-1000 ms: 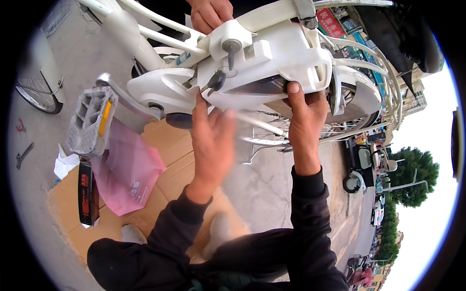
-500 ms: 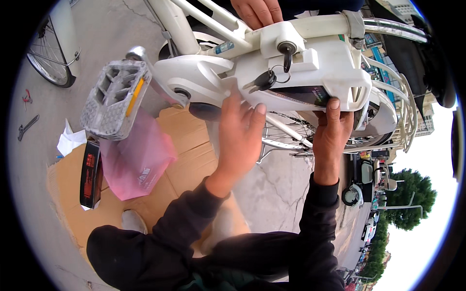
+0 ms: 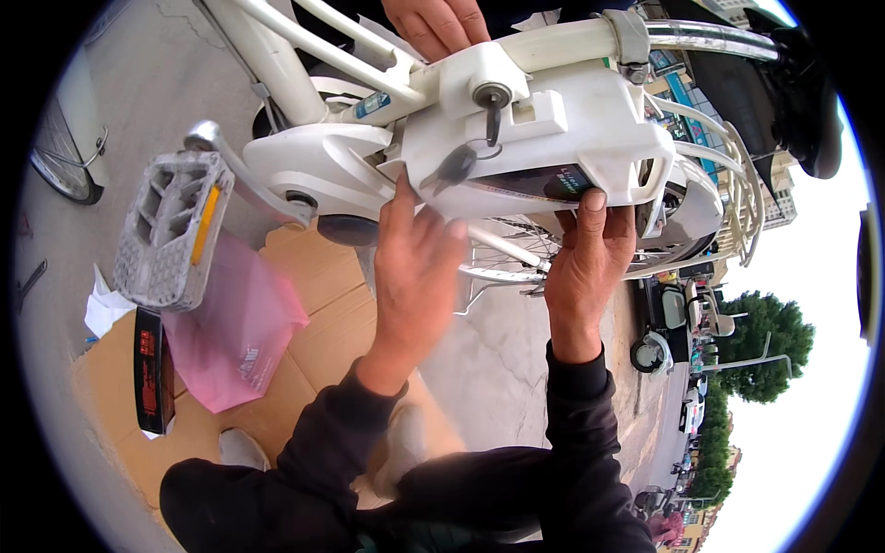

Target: The person unpacks a white plastic battery casing from a cardboard box and attaches it to the frame of a white bicycle. They align the casing with the mounting points, insert a key into the lock, and secure the unit to the bike's frame using a screwdriver.

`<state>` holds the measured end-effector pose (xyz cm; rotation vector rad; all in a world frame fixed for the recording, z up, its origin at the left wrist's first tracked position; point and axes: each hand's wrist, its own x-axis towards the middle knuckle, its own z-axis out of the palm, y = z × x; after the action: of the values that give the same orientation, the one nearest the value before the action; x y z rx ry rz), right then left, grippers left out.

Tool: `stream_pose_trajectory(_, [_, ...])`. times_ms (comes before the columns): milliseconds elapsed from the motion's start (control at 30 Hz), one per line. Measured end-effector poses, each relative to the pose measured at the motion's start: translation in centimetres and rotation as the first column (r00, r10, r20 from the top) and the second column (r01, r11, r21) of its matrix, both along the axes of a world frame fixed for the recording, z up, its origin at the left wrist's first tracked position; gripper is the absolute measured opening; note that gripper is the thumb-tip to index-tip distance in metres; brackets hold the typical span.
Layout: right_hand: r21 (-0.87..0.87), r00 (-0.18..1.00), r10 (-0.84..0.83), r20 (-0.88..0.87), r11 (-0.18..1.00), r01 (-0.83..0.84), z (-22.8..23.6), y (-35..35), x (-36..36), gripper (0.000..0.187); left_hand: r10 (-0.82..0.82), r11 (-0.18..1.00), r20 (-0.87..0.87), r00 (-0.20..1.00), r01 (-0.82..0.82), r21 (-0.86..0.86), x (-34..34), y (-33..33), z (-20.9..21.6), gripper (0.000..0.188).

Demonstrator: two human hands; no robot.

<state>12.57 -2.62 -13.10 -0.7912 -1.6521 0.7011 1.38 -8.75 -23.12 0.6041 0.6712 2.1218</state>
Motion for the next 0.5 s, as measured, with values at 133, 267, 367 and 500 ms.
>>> stream_pose_trajectory(133, [0.040, 0.999, 0.019, 0.039, 0.999, -0.021, 0.0, 0.7, -0.2, 0.055, 0.025, 1.000, -0.102, 0.994, -0.024, 0.019, -0.4, 0.0, -0.6, 0.067])
stream_pose_trajectory(267, [-0.042, 0.998, 0.039, 0.056, 0.998, -0.037, 0.3, 1.5, 0.0, 0.053, 0.091, 0.996, -0.142, 0.986, -0.093, -0.007, 0.9, 0.2, -1.0, 0.070])
stream_pose_trajectory(367, [0.020, 0.999, -0.017, 0.043, 1.000, 0.016, -0.1, 1.2, 0.7, 0.050, 0.058, 0.996, -0.137, 0.989, -0.067, -0.061, 1.2, 0.1, -1.1, 0.074])
stream_pose_trajectory(500, [0.026, 0.991, -0.019, 0.134, 1.000, 0.016, 2.0, -0.8, -0.3, 0.048, 0.104, 0.989, -0.141, 0.985, -0.117, -0.088, 0.5, 0.1, -1.1, 0.068])
